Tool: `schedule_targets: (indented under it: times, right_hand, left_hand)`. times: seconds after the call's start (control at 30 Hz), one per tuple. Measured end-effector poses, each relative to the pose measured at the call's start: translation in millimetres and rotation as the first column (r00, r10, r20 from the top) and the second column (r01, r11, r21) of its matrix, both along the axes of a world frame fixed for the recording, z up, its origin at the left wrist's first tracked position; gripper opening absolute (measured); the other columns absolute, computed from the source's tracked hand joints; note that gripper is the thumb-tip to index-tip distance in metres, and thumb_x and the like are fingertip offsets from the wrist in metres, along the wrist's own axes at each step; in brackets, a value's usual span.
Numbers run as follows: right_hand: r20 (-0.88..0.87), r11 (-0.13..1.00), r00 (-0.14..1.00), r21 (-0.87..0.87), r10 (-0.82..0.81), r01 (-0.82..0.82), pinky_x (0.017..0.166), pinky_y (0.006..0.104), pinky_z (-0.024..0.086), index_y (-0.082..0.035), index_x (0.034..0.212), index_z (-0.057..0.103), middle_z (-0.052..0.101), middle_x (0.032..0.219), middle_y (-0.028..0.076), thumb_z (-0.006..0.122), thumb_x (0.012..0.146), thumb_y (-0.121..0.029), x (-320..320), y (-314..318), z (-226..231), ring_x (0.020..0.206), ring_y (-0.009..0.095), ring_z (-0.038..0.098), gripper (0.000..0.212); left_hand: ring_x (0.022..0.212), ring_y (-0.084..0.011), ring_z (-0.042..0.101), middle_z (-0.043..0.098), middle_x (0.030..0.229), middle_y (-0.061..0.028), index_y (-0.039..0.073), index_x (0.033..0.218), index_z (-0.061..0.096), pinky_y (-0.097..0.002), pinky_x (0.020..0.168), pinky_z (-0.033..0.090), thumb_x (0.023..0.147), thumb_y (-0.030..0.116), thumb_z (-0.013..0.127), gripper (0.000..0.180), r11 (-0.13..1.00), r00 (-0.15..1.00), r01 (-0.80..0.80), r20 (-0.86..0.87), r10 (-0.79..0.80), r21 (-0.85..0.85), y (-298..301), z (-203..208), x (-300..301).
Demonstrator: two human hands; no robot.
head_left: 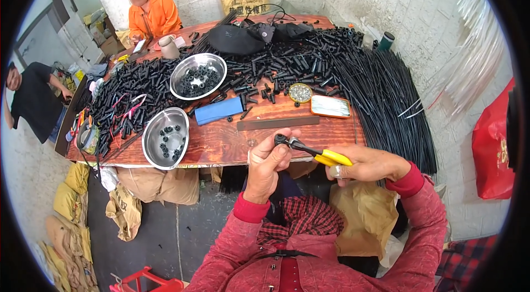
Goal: Organizing, bundling, and securing electrical wires at a factory workbench.
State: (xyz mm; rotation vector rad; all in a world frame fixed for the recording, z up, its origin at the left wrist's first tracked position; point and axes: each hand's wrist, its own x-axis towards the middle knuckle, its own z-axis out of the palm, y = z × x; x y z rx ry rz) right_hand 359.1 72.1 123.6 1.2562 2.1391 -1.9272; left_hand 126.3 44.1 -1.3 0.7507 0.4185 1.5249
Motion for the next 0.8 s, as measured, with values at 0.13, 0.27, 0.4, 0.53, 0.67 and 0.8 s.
schedule_targets:
  times: [0.13,0.27,0.4,0.53,0.67,0.8]
  right_hand:
    - [-0.073,0.997,0.996,-0.042,0.058,-0.062,0.084,0.0305,0.055,-0.001,0.134,0.052,0.065,0.109,0.008,0.056,0.1,-0.015,-1.1,12.4,4.9,0.093,0.014,0.066,0.037]
    - [-0.086,0.993,0.992,-0.058,0.095,-0.1,0.081,0.0288,0.055,0.0,0.128,0.054,0.065,0.108,0.007,0.055,0.101,-0.017,-1.6,19.8,4.5,0.091,0.013,0.065,0.032]
    - [-0.053,0.992,0.99,0.008,0.13,-0.129,0.075,0.0258,0.053,-0.001,0.124,0.056,0.065,0.105,0.005,0.055,0.101,-0.018,-0.5,24.2,-1.4,0.085,0.01,0.062,0.028]
    - [-0.06,0.992,0.99,0.005,0.128,-0.128,0.071,0.0249,0.051,-0.002,0.122,0.057,0.065,0.101,0.003,0.055,0.102,-0.021,-4.3,21.3,3.9,0.08,0.008,0.06,0.028]
    - [-0.088,0.993,0.989,0.02,0.122,-0.12,0.068,0.0244,0.05,-0.002,0.126,0.056,0.065,0.098,0.003,0.054,0.104,-0.023,-5.6,21.0,-5.0,0.076,0.008,0.06,0.031]
    - [-0.169,0.994,0.981,0.068,0.098,-0.088,0.067,0.0244,0.05,-0.002,0.13,0.054,0.065,0.097,0.003,0.052,0.105,-0.023,-7.6,15.6,-30.5,0.074,0.008,0.059,0.033]
  left_hand:
    - [0.065,-0.0031,0.041,0.067,0.125,-0.0147,0.001,0.134,0.06,-0.0183,0.055,0.034,0.097,0.009,0.064,0.038,1.0,1.0,0.007,-0.003,-0.007,-0.008,1.9,-2.0,-2.1]
    - [0.064,-0.003,0.041,0.067,0.126,-0.015,0.006,0.134,0.061,-0.018,0.056,0.037,0.097,0.017,0.067,0.039,1.0,1.0,0.022,-0.014,-0.023,-0.02,2.6,-4.9,-5.1]
    - [0.064,-0.0029,0.041,0.068,0.124,-0.0151,0.006,0.134,0.06,-0.0182,0.055,0.036,0.097,0.018,0.068,0.039,0.999,1.0,0.031,0.0,-0.031,-0.032,4.2,-6.3,-5.8]
    - [0.063,-0.0029,0.041,0.068,0.123,-0.015,0.006,0.133,0.06,-0.0184,0.055,0.035,0.097,0.02,0.068,0.039,0.999,0.999,0.035,0.009,-0.035,-0.022,5.8,-10.0,-7.6]
    - [0.062,-0.0025,0.041,0.068,0.123,-0.0157,0.005,0.133,0.06,-0.0183,0.054,0.034,0.098,0.02,0.067,0.039,0.999,0.998,0.052,0.027,-0.052,-0.011,7.6,-12.1,-9.7]
    - [0.061,-0.0018,0.039,0.068,0.122,-0.017,0.004,0.132,0.06,-0.0174,0.054,0.033,0.098,0.021,0.067,0.039,0.999,0.998,0.048,0.029,-0.048,0.013,9.8,-17.3,-12.5]
